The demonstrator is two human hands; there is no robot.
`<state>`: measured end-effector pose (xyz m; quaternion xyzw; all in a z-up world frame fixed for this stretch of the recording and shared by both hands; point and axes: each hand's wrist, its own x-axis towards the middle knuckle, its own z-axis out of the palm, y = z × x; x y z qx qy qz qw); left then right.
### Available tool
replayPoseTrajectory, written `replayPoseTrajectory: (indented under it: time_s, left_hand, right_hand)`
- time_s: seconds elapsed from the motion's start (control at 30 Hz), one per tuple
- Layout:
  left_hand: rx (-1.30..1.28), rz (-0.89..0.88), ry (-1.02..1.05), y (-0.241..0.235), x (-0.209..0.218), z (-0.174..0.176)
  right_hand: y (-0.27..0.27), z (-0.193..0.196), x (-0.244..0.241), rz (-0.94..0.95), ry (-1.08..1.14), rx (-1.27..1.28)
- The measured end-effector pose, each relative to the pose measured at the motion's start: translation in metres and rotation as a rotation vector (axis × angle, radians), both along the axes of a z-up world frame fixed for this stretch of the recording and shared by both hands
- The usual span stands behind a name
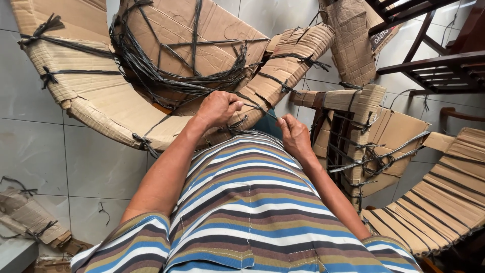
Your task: Wrapping a chair frame with synthetic rattan strips over cardboard protection.
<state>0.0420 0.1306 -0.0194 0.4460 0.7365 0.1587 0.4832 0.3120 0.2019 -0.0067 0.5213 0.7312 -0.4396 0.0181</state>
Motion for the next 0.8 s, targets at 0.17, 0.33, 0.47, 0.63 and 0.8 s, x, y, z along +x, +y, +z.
replayPoseTrajectory:
  time_s: [0.17,0.33,0.47,0.63,0.8]
  left_hand:
    - [0.047,0.247,-0.287,-0.013,-0.006,-0.022]
    - [0.134,0.549,-0.883,0.005,0.016,0.03]
    - [0.19,0.529,-0.917,0.018,0.027,0.032]
    - [0.242,0.332,-0.772,0.021,0.033,0.019]
    - [0.264,0.129,-0.587,0.034,0.044,-0.014]
  right_hand:
    - [-0.003,-0.04,0.027,-0.101,0.117,-0.099]
    - [-0.003,-0.021,0.03,-0.172,0.297,-0.219]
    - [0.005,-0.001,0.034,-0.212,0.32,-0.13]
    - [0.016,0.058,0.004,-0.088,0.307,0.077]
    - [0.033,0.064,-0.031,0.134,0.435,0.25]
